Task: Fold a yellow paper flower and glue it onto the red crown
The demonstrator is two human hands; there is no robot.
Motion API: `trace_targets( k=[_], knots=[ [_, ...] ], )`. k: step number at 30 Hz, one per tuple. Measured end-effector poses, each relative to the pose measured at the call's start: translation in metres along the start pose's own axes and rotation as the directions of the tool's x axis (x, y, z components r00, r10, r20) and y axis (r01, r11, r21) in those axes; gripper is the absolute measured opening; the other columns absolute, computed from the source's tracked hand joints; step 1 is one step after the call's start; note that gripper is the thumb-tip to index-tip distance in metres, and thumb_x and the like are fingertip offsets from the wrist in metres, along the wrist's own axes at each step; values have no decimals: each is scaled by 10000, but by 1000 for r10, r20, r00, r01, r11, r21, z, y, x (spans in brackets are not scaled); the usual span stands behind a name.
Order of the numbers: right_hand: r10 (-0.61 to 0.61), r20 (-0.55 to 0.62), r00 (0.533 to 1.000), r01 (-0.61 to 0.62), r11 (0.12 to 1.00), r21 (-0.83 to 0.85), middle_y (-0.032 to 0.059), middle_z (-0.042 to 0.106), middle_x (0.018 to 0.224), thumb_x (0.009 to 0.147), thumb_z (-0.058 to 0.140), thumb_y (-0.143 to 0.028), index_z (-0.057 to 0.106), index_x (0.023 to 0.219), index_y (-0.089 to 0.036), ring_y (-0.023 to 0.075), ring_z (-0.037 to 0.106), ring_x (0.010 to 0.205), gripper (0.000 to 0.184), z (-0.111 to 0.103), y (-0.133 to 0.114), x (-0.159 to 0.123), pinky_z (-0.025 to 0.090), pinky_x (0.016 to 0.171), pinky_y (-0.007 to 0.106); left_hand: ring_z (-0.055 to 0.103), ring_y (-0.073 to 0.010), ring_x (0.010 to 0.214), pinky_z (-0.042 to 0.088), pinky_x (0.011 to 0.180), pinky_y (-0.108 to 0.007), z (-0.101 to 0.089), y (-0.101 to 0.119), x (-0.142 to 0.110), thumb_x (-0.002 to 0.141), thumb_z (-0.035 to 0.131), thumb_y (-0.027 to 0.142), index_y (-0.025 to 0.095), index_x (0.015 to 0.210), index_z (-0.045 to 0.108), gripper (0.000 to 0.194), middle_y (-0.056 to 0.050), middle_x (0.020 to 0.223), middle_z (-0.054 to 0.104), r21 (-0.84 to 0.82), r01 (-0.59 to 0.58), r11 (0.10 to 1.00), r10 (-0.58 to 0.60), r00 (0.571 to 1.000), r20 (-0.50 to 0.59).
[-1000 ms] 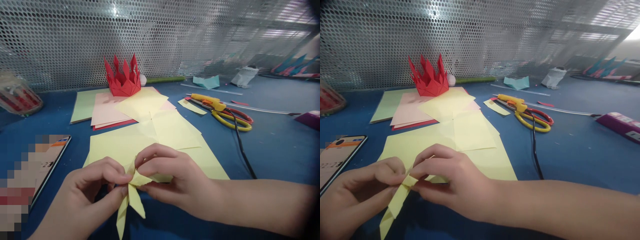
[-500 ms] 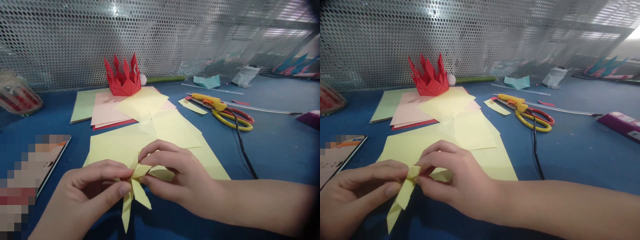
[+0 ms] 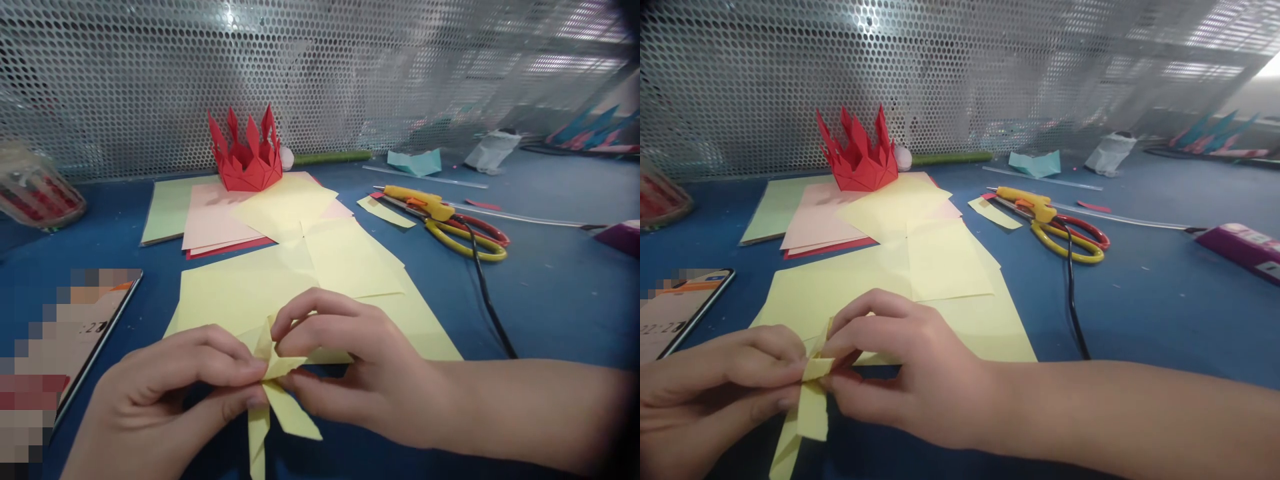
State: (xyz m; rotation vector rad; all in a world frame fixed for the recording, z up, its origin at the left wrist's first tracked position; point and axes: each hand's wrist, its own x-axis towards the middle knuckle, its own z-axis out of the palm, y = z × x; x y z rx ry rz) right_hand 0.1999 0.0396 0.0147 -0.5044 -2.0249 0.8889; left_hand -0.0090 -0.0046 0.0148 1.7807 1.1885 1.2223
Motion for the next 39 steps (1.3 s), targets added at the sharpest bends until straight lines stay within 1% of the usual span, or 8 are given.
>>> trace_targets(
  k=[3, 10, 14, 18, 23, 28, 33, 39],
  knots=[
    [6, -6, 1000, -6, 1000, 22, 57, 690, 960, 817, 674, -55, 618, 854, -182, 113, 678, 872, 143, 0, 0, 1, 578, 819, 194, 709, -75, 687, 558, 665, -76, -4, -3, 1, 781, 762, 129, 379, 794, 739, 251, 144, 774, 727, 53, -87, 995, 86, 996, 20],
    [37, -16, 999, -36, 999, 30, 53, 685, 963, 811, 647, -59, 590, 862, -195, 117, 672, 838, 156, 0, 0, 1, 588, 783, 217, 715, -59, 695, 547, 688, -53, -1, -5, -1, 773, 759, 154, 407, 775, 737, 254, 167, 789, 738, 87, -32, 996, 33, 999, -8],
    [36, -38, 999, -34, 997, 64, 47, 671, 949, 753, 666, -38, 577, 864, -193, 113, 667, 843, 210, 2, -1, 1, 579, 793, 206, 706, -59, 693, 541, 678, -51, 1, -3, 3, 768, 753, 155, 417, 767, 742, 262, 164, 771, 728, 61, -5, 998, 6, 1000, -12],
    [51, -35, 998, -47, 994, 95, 44, 660, 928, 718, 688, -44, 554, 873, -204, 130, 655, 831, 259, 4, -3, 1, 580, 774, 234, 690, -60, 689, 535, 659, -55, 1, 0, 4, 781, 731, 142, 398, 782, 727, 256, 148, 758, 709, 47, -26, 999, 25, 1000, 9],
    [58, 6, 998, -58, 990, 131, 67, 662, 960, 764, 682, -68, 571, 881, -185, 128, 654, 847, 200, 3, -3, 1, 575, 788, 238, 689, -84, 702, 553, 664, -106, 1, 2, 5, 798, 696, 88, 343, 789, 693, 254, 114, 768, 696, 50, -72, 996, 69, 996, 50],
    [81, 42, 996, -86, 986, 142, 69, 657, 980, 761, 674, -69, 579, 881, -183, 130, 648, 856, 191, 1, -2, 0, 571, 800, 249, 705, -123, 777, 572, 677, -173, -1, 1, 3, 822, 637, 47, 342, 901, 683, 309, 81, 845, 718, 122, -151, 981, 139, 984, 108],
    [120, 69, 990, -130, 978, 165, 66, 652, 964, 785, 644, -71, 592, 892, -172, 130, 647, 851, 156, 1, -2, 1, 568, 795, 245, 696, -98, 780, 552, 702, -140, -5, -3, -3, 833, 714, 141, 384, 1046, 697, 324, 83, 912, 694, 225, -178, 958, 158, 982, 104],
    [70, 81, 994, -83, 983, 165, 82, 662, 956, 784, 670, -77, 589, 855, -157, 126, 642, 855, 134, 1, -1, 1, 553, 802, 222, 667, -73, 691, 530, 655, -112, -6, 0, -1, 852, 707, 146, 346, 896, 711, 205, 98, 809, 649, 204, -222, 953, 197, 971, 137]
  ],
)
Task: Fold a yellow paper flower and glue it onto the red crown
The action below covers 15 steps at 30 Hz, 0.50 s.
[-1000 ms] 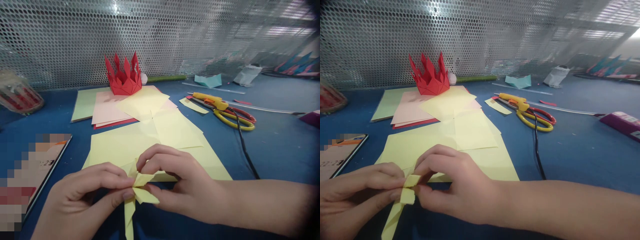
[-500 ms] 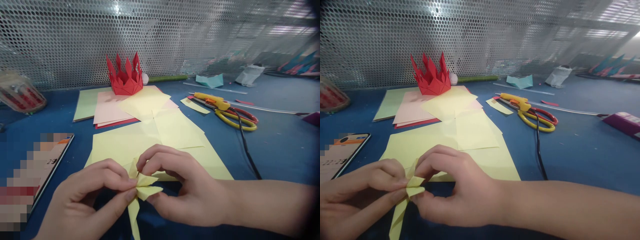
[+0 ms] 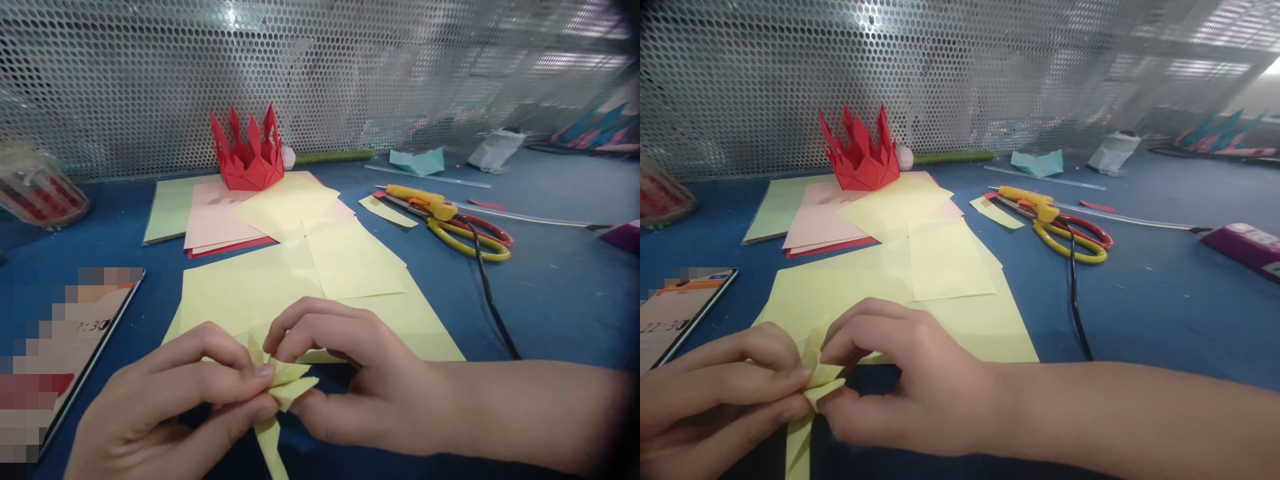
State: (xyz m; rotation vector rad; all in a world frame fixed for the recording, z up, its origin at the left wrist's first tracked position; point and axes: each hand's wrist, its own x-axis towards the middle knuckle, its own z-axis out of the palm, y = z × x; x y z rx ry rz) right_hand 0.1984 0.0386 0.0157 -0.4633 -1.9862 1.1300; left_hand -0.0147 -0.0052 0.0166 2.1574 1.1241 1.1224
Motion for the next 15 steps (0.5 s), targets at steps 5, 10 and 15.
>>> trace_targets(
  k=[5, 10, 15],
  knots=[
    [49, -12, 999, -49, 999, 12, 72, 673, 927, 770, 651, -59, 588, 822, -163, 126, 643, 830, 132, 2, 0, 1, 548, 792, 230, 657, -71, 690, 524, 646, -121, 1, -1, 1, 857, 670, 88, 316, 900, 682, 233, 89, 808, 632, 26, -45, 999, 44, 998, 34],
    [132, -18, 991, -131, 990, 57, 45, 663, 887, 744, 646, -53, 588, 797, -177, 124, 641, 797, 146, 3, 0, 2, 544, 759, 229, 669, -77, 709, 534, 652, -133, 1, -2, -1, 858, 653, 73, 309, 927, 679, 247, 84, 829, 650, 33, -55, 998, 54, 998, 37],
    [222, 23, 975, -223, 969, 110, 44, 656, 884, 755, 633, -86, 599, 793, -170, 126, 644, 787, 98, 2, -3, 2, 545, 737, 230, 662, -74, 668, 528, 616, -133, 1, 2, 1, 843, 664, 72, 315, 899, 684, 250, 88, 790, 646, 27, -46, 999, 45, 999, 22]
  ],
)
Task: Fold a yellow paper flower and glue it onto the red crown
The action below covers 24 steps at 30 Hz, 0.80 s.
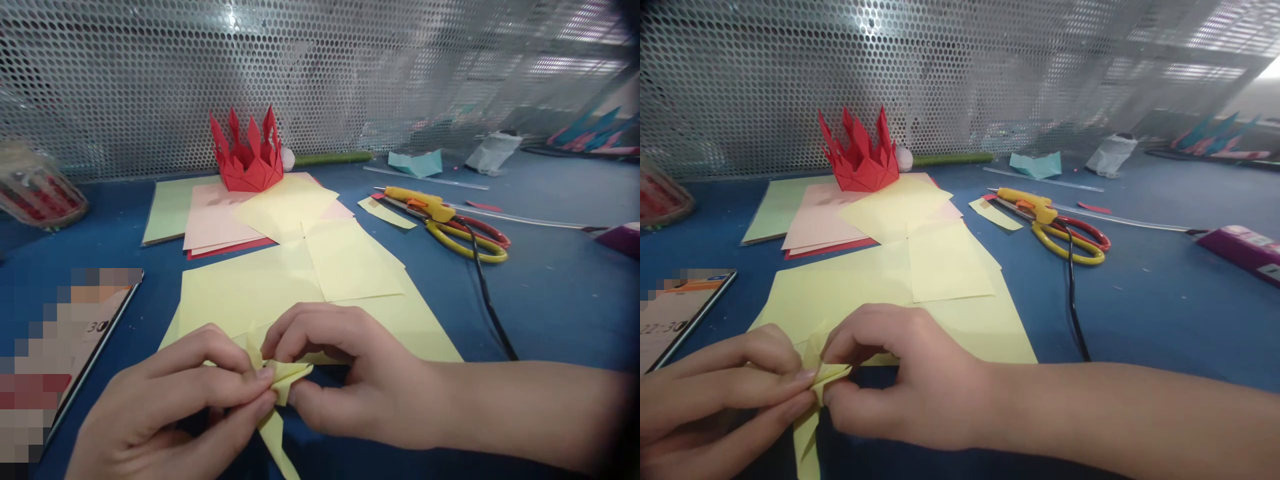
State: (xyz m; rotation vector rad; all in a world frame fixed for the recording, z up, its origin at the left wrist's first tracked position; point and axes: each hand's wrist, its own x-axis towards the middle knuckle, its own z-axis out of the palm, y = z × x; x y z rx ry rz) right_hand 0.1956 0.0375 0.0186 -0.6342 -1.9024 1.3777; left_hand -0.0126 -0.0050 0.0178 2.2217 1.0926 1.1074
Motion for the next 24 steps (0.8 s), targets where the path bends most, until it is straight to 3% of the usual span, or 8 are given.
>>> trace_targets(
  k=[9, 18, 24],
  knots=[
    [84, 31, 996, -86, 993, 86, 38, 659, 856, 781, 598, -111, 554, 745, -183, 125, 644, 766, 91, 1, -2, 1, 560, 725, 241, 662, -74, 647, 522, 592, -138, 2, -2, 1, 831, 655, 52, 316, 901, 690, 275, 84, 779, 649, -9, -10, 1000, 10, 1000, 7],
    [14, 63, 998, -19, 998, 66, 73, 699, 918, 867, 650, -175, 559, 684, -169, 134, 677, 841, 204, -3, -3, 0, 568, 766, 245, 672, -101, 618, 533, 568, -169, 2, -2, 1, 783, 741, 93, 331, 880, 703, 260, 78, 755, 667, -68, 57, 996, -58, 998, -9],
    [144, 39, 989, -147, 982, 118, 69, 687, 916, 829, 651, -202, 596, 826, -173, 151, 684, 829, 63, -2, -3, 1, 583, 775, 280, 682, -100, 677, 537, 603, -155, 3, -2, 4, 805, 720, 95, 343, 859, 692, 256, 85, 791, 663, -90, 108, 990, -112, 993, -43]
  ],
)
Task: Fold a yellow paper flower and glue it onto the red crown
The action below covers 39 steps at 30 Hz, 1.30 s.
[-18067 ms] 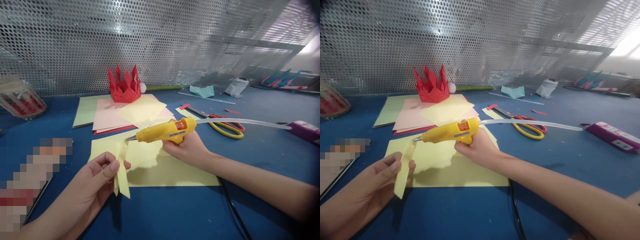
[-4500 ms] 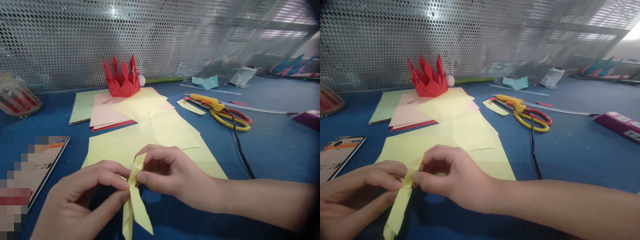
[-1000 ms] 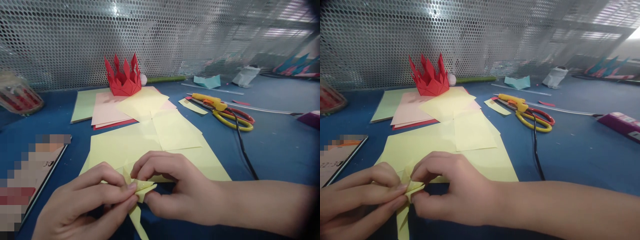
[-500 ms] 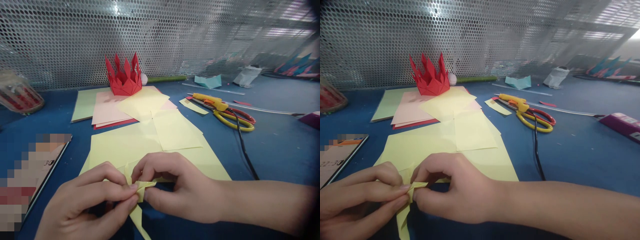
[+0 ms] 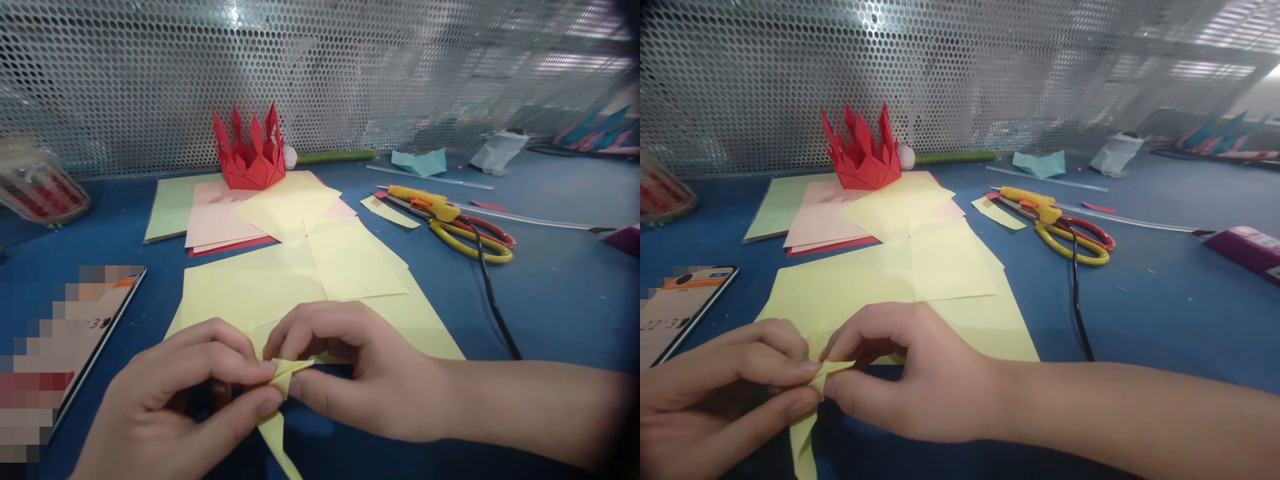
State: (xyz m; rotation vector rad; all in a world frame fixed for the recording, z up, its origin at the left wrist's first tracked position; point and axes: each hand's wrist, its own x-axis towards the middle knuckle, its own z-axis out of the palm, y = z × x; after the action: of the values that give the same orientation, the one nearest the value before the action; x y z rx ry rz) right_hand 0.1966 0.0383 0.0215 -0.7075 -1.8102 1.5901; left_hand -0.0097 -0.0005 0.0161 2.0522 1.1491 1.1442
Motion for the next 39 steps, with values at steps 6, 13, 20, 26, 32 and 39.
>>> trace_targets(
  k=[6, 13, 20, 26, 32, 39],
  knots=[
    [61, -42, 997, -55, 990, 130, 49, 701, 877, 789, 726, -195, 634, 878, -158, 135, 681, 801, 133, 0, 3, 0, 578, 771, 261, 662, -82, 664, 526, 595, -151, 2, 0, -1, 822, 695, 74, 319, 814, 670, 246, 96, 781, 643, -41, 13, 999, -13, 1000, 2],
    [85, -29, 996, -80, 987, 143, 55, 698, 869, 808, 738, -252, 606, 843, -171, 151, 688, 800, 159, 1, 4, -2, 575, 743, 286, 684, -91, 688, 542, 609, -170, 1, -1, -2, 823, 680, 52, 318, 827, 660, 267, 101, 792, 670, -42, 15, 999, -14, 999, 29],
    [59, -3, 998, -58, 977, 205, 93, 715, 1021, 815, 716, -172, 554, 794, -175, 144, 692, 877, 164, 2, 4, -2, 569, 779, 271, 678, -91, 659, 550, 598, -168, 2, 0, -5, 835, 670, 89, 348, 881, 633, 266, 113, 781, 651, 18, 14, 1000, -15, 999, 35],
    [84, 15, 996, -85, 975, 205, 95, 710, 1031, 816, 708, -172, 540, 759, -182, 153, 677, 874, 178, 0, 2, -2, 559, 763, 285, 656, -83, 613, 523, 540, -162, 0, -1, -4, 844, 674, 136, 385, 919, 649, 262, 124, 761, 648, 6, 30, 1000, -30, 999, 39],
    [90, 23, 996, -93, 961, 261, 98, 713, 1038, 811, 721, -187, 551, 770, -185, 166, 683, 918, 175, 0, 5, 0, 556, 789, 292, 666, -92, 664, 538, 597, -181, 1, -1, -3, 854, 661, 107, 380, 933, 664, 285, 108, 792, 644, -10, 13, 1000, -13, 999, 30],
    [113, -13, 993, -109, 975, 192, 86, 696, 876, 805, 709, -226, 627, 849, -165, 183, 672, 811, 111, 1, 4, 0, 553, 761, 332, 668, -101, 687, 534, 605, -188, 1, -1, -3, 845, 663, 67, 352, 873, 663, 286, 98, 791, 643, -42, 26, 999, -25, 999, 19]
  ],
)
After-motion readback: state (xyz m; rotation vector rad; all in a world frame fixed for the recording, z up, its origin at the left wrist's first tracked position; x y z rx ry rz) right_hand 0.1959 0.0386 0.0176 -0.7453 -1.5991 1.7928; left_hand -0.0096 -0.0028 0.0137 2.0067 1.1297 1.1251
